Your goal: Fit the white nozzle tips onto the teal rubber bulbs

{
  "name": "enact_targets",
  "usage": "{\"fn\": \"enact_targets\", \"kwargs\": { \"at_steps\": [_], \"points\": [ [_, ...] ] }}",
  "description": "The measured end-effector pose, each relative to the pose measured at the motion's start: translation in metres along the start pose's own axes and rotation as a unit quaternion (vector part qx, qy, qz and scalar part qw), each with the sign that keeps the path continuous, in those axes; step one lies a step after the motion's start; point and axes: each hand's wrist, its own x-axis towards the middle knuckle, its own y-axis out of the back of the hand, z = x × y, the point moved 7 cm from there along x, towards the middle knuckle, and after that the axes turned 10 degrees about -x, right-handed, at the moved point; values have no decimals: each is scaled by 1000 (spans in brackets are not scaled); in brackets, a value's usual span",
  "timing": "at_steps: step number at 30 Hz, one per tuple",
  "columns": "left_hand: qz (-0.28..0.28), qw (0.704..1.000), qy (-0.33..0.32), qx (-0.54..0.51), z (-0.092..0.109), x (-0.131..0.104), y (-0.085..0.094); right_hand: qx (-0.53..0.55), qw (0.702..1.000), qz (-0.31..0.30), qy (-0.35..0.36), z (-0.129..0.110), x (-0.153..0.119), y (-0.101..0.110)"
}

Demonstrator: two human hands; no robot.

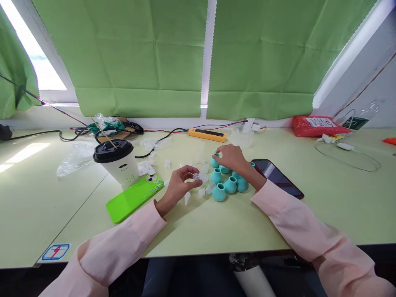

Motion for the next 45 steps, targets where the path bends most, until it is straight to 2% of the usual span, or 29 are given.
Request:
{"fn": "enact_targets", "kwargs": {
  "at_steps": [1, 2, 5, 7, 9, 11, 13, 15, 17, 19, 21, 24, 31, 33, 39, 45],
  "points": [
    [0, 1000, -7, -6, 3, -1, -1, 13, 1000, 24, 3, -4, -7, 9],
    [0, 1000, -18, -14, 6, -2, -1, 70, 994, 78, 21, -11, -16, 22],
    [9, 997, -70, -24, 18, -7, -2, 275, 947, 143, 91, -31, -51, 45],
    [10, 994, -106, -14, 26, -11, -4, 344, 923, 126, 122, -43, -71, 46],
    [-6, 991, -131, 6, 31, -14, -8, 414, 898, 74, 127, -50, -84, 37],
    [-32, 987, -156, 39, 34, -18, -14, 472, 874, 47, 105, -49, -90, 27],
    [-50, 973, -200, 99, 38, -23, -19, 496, 862, 61, 79, -44, -92, 21],
    [-58, 942, -277, 181, 44, -30, -23, 486, 865, 96, 76, -41, -94, 21],
    [-66, 896, -359, 254, 48, -38, -26, 451, 877, 134, 97, -41, -97, 25],
    [-72, 857, -412, 301, 49, -42, -28, 403, 892, 168, 121, -42, -100, 30],
    [-80, 836, -432, 330, 47, -42, -28, 358, 904, 196, 130, -41, -102, 32],
    [-90, 821, -444, 348, 46, -39, -28, 303, 916, 220, 141, -41, -103, 33],
    [-62, 764, -494, 409, 46, -49, -30, 250, 923, 246, 161, -43, -105, 36],
    [-64, 764, -492, 413, 45, -50, -31, 259, 922, 237, 166, -43, -105, 37],
    [-131, 802, -447, 374, 49, -44, -37, 290, 922, 151, 210, -43, -100, 36],
    [-175, 800, -441, 367, 52, -45, -42, 325, 919, 82, 206, -40, -95, 34]
  ]
}}
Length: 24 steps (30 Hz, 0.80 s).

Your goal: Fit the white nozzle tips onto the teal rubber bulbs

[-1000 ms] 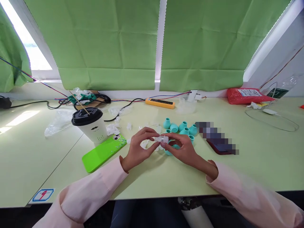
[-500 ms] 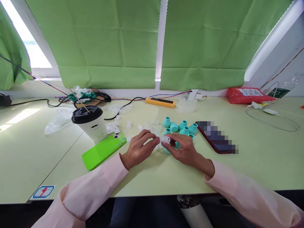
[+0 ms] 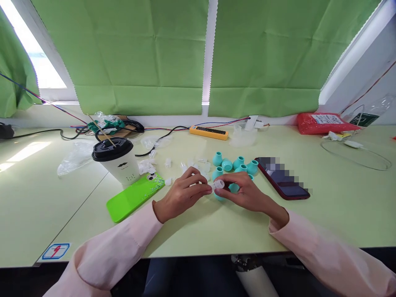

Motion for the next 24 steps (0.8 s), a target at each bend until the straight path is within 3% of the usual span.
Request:
{"fn": "enact_targets", "kwargs": {
  "at_steps": [8, 16, 20, 24],
  "points": [
    [-62, 998, 16, -13, 3, 0, -9, 57, 993, -105, -1, 0, 1, -7],
    [-93, 993, 3, 77, 7, -2, -18, 113, 985, -124, -29, 3, 1, -11],
    [-61, 993, 30, 100, 5, -4, -17, 120, 987, -103, -40, 3, 0, -10],
    [-7, 994, 104, 29, -2, -4, -8, 99, 991, -79, -32, -1, -1, -9]
  ]
}}
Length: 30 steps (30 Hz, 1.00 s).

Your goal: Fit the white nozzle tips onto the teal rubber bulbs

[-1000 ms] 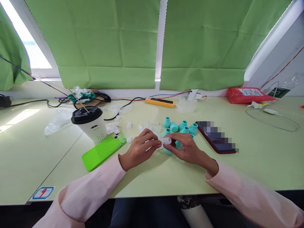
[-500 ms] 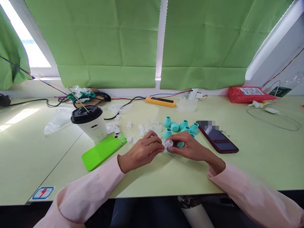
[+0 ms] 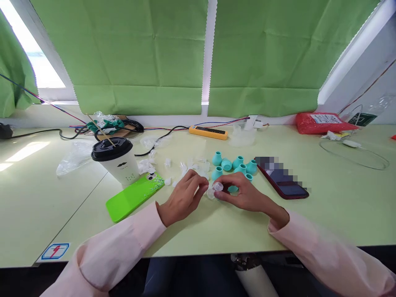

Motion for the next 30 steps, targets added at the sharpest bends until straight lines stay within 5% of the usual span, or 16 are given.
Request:
{"fn": "enact_targets", "kwargs": {
  "at_steps": [9, 15, 23, 30],
  "points": [
    [-111, 942, 181, -259, -18, -2, -15, 38, 998, -45, 26, -1, 0, 1],
    [-167, 938, 178, -245, -12, -2, -16, 54, 997, -59, 16, -1, -1, -2],
    [-104, 981, 108, -124, -7, -1, -5, 67, 997, -34, -26, 5, 0, -3],
    [-28, 958, 112, -262, -13, 1, 0, 107, 993, -42, -32, 4, 0, -6]
  ]
}}
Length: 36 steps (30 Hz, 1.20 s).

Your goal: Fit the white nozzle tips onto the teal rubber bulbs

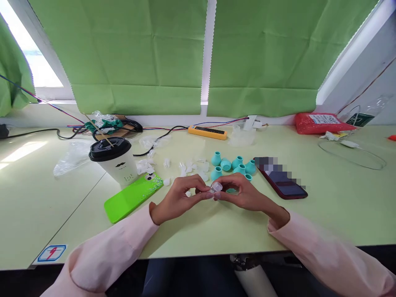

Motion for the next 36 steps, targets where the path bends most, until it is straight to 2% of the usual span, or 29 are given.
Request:
{"fn": "enact_targets", "kwargs": {
  "at_steps": [2, 4, 7, 9, 11, 13, 15, 18, 22, 25, 27, 29, 31, 33, 35, 36],
  "points": [
    [-12, 999, 3, -35, 0, 1, 0, 16, 1000, -7, -5, -1, 0, 0],
    [-16, 1000, -20, -7, 3, 1, 0, 24, 1000, -10, -12, -1, 0, 1],
    [11, 988, -111, 109, 11, -2, -1, 25, 1000, 1, -20, 1, 2, 1],
    [42, 965, -175, 189, 16, -8, -3, 14, 1000, 17, -20, 2, 2, 2],
    [62, 942, -210, 256, 18, -13, -7, -8, 999, 40, -22, 4, 3, 2],
    [57, 927, -212, 303, 17, -15, -10, -33, 997, 59, -23, 5, 3, 2],
    [38, 926, -196, 319, 15, -15, -12, -54, 996, 67, -17, 5, 2, 2],
    [16, 942, -168, 291, 13, -11, -11, -78, 995, 67, -1, 4, 2, 0],
    [24, 964, -106, 244, 11, -7, -8, -112, 990, 81, 15, 1, 2, 2],
    [35, 984, -6, 177, 3, -5, -3, -132, 987, 92, 28, -1, 1, 4],
    [31, 993, 81, 78, -6, -5, 0, -136, 986, 88, 37, -3, 1, 4],
    [10, 985, 161, -59, -17, -5, -2, -146, 984, 94, 48, -5, 0, 5],
    [-31, 950, 220, -218, -25, -7, -8, -161, 979, 108, 61, -9, -1, 7],
    [-77, 890, 259, -367, -30, -9, -16, -169, 976, 114, 76, -13, -2, 7],
    [-115, 834, 276, -465, -32, -11, -22, -166, 976, 111, 91, -16, -3, 5],
    [-131, 815, 277, -492, -32, -12, -24, -162, 976, 111, 97, -18, -4, 4]
  ]
}}
